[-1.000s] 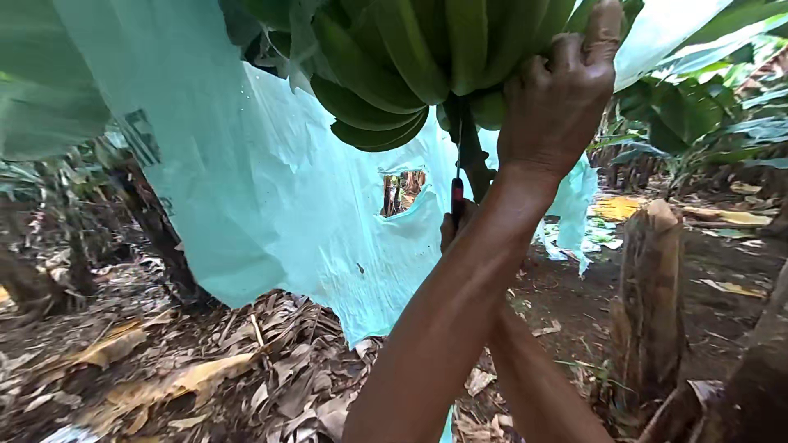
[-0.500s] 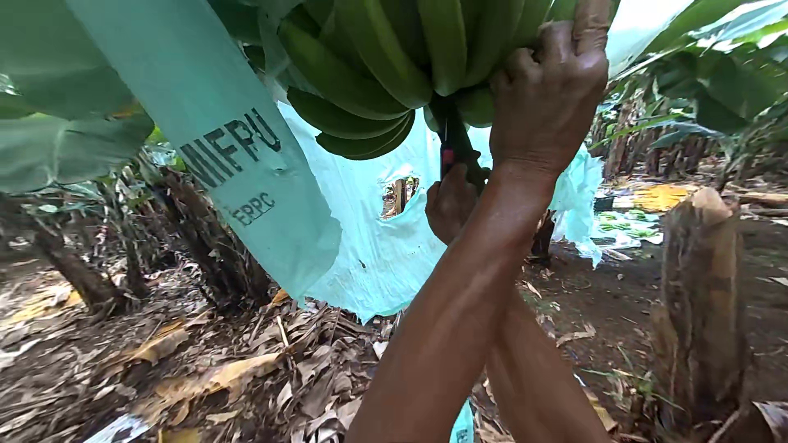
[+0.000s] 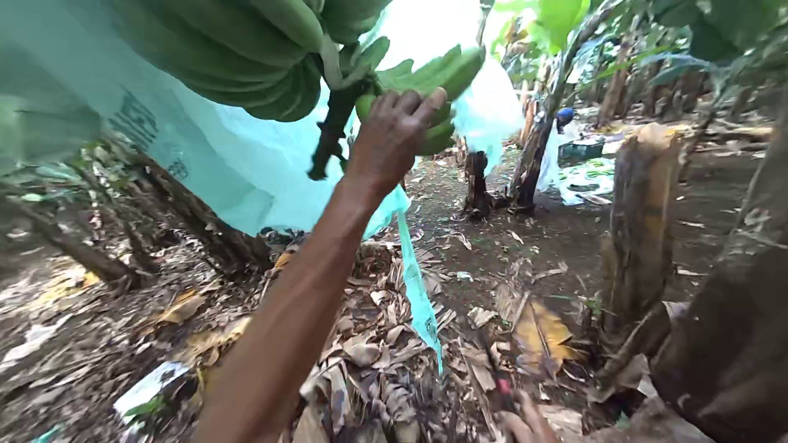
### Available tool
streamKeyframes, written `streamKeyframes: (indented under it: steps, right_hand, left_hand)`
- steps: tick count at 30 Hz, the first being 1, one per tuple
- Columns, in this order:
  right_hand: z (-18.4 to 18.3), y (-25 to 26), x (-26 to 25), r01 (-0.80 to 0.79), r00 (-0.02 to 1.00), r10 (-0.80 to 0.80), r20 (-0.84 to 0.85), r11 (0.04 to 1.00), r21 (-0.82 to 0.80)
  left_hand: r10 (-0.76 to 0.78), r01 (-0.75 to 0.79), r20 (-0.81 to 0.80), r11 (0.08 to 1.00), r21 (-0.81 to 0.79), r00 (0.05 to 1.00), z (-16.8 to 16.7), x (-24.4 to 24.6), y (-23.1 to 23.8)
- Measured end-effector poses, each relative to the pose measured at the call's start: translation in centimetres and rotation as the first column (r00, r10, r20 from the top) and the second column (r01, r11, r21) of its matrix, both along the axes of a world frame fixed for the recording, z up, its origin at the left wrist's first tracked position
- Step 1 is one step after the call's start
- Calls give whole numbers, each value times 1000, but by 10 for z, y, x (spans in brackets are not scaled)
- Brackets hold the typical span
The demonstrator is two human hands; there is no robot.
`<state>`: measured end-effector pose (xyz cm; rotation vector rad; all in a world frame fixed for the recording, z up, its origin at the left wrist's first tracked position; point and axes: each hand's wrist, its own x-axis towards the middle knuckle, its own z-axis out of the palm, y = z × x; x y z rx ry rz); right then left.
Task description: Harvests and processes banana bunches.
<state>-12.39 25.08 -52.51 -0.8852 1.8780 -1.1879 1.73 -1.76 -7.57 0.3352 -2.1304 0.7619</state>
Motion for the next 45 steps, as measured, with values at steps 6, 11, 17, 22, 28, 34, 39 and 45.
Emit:
streamKeyframes:
  steps: [6,11,17,22,28,34,39,45]
  right_hand:
    - [-123,89,-55,375,833,-415,366,910,179]
    - [-147,90,-76,325,816,-354,458,935,143]
    - [-144,70,-32,-201,807,110,581,975,95]
    - [-183,65,12,-531,662,253,706,823,203]
    - [-230,62,43,-745,556,305,773,595,301]
    - [-236,41,62,-820,562,446,697,411,398]
    - [-216,38,90,-782,599,318,735,427,453]
    - [-183,31,116,-717,649,175,740,465,519]
  left_hand:
    - [-99,44,262,977,209,960,-2,66,46]
    - [-143,-178,387,710,682,911,-153,121,56]
    - [-160,-387,418,194,902,894,-415,201,143]
    - [-76,-334,334,9,943,940,-557,214,252]
    - [139,-280,269,65,958,953,-626,221,338]
    - [176,-349,325,133,927,929,-635,215,356]
    - [212,-335,296,179,925,931,-648,209,361]
    - [258,-315,252,242,918,933,-663,210,362]
